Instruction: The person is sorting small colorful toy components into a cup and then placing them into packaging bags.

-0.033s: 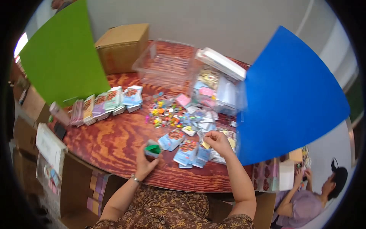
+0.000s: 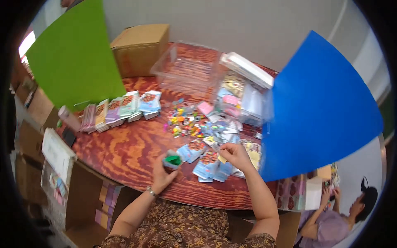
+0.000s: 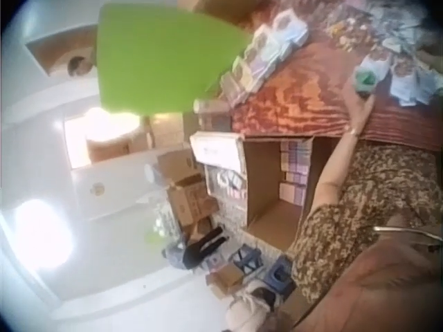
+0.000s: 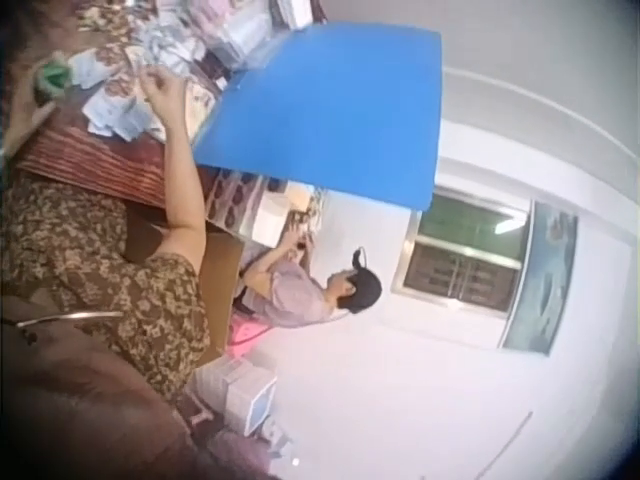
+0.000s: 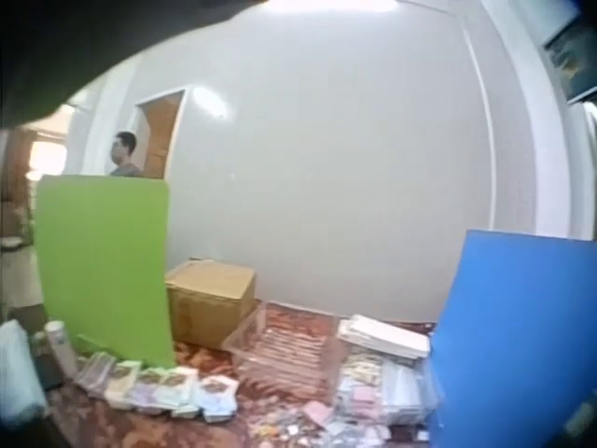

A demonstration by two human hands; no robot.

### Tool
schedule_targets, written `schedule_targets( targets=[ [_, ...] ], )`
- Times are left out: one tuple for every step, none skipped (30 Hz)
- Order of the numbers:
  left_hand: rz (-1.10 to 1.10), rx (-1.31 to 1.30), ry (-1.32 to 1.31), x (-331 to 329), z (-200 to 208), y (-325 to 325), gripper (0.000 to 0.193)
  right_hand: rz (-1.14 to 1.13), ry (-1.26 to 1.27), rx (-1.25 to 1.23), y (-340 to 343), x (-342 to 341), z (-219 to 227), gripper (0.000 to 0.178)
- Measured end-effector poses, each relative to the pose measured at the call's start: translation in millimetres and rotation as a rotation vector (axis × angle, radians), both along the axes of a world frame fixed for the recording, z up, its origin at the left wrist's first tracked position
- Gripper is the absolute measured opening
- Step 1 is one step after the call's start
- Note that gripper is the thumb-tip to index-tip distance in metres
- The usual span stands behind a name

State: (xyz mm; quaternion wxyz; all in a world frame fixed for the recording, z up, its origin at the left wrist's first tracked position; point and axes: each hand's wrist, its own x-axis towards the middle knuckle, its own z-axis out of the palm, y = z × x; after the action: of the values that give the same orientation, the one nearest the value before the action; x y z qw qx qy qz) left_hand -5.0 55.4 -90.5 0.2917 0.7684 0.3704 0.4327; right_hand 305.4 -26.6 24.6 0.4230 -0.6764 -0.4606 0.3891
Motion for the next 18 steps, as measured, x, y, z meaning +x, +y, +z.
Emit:
schedule_targets(
  targets=[
    [0.017,0.054,0.085,0.6,1.1,-1.2,0.08,0.157,-0.195,0.03,9.4,-23.7,11.8,0.015],
    [0.043,0.081,0.105,-0.6,1.5,-1.7,0.08,0.266,-0.385,0.103,20.6,-50.3,26.0,0.014],
    [0.057,0.112,0.119,0.2,3.4,-1.7,0.08,0.286,-0.377,0.109,33.0,-65.9,26.4,0.014],
    [0.076,0.111,0.126,-1.0,6.7,-2.5,0.08,0.429,-0.485,0.127,43.4,-79.7,26.3,0.013],
    [0.072,0.14,0.147,-1.5,11.6,-1.9,0.08,0.562,-0.596,0.147,50.6,-90.9,26.7,0.013],
    [0.066,0.169,0.168,-2.3,15.0,-1.8,0.08,0.554,-0.711,0.181,57.0,-98.1,14.1,0.011],
    [0.082,0.169,0.172,-4.9,15.6,-2.7,0.08,0.569,-0.707,0.189,62.2,-106.2,10.0,0.011],
    [0.098,0.195,0.197,-7.4,15.4,-4.0,0.079,0.585,-0.782,0.183,66.6,-113.4,7.2,0.01],
    [0.112,0.22,0.222,-9.6,15.6,-4.6,0.079,0.598,-0.858,0.176,71.1,-120.9,5.0,0.01],
    [0.11,0.23,0.242,-11.3,19.2,-6.4,0.08,0.618,-0.973,0.106,71.1,-133.4,14.6,0.01],
    [0.118,0.228,0.242,-10.7,17.6,-7.4,0.08,0.626,-0.973,0.108,73.2,-139.7,6.6,0.01],
    [0.116,0.225,0.215,-9.3,14.5,-8.4,0.081,0.653,-0.995,0.16,73.9,-144.1,-7.8,0.013],
    [0.116,0.222,0.19,-10.7,12.8,-8.3,0.082,0.683,-1.015,0.214,75.2,-150.4,-11.0,0.019],
    [0.125,0.219,0.19,-13.4,11.2,-7.6,0.082,0.677,-0.977,0.246,72.0,-153.2,-7.6,0.03],
    [0.118,0.197,0.164,-15.9,9.8,-7.0,0.082,0.686,-0.977,0.248,71.0,-154.5,-11.8,0.03],
    [0.11,0.176,0.137,-16.9,9.3,-5.9,0.082,0.653,-0.911,0.343,68.5,-154.4,-15.7,0.031],
    [0.116,0.175,0.136,-17.5,8.4,-5.4,0.082,0.618,-0.844,0.435,66.7,-154.3,-18.8,0.033],
    [0.095,0.145,0.101,-17.6,7.3,-5.5,0.082,0.623,-0.844,0.436,66.3,-153.8,-21.3,0.033]
  ],
)
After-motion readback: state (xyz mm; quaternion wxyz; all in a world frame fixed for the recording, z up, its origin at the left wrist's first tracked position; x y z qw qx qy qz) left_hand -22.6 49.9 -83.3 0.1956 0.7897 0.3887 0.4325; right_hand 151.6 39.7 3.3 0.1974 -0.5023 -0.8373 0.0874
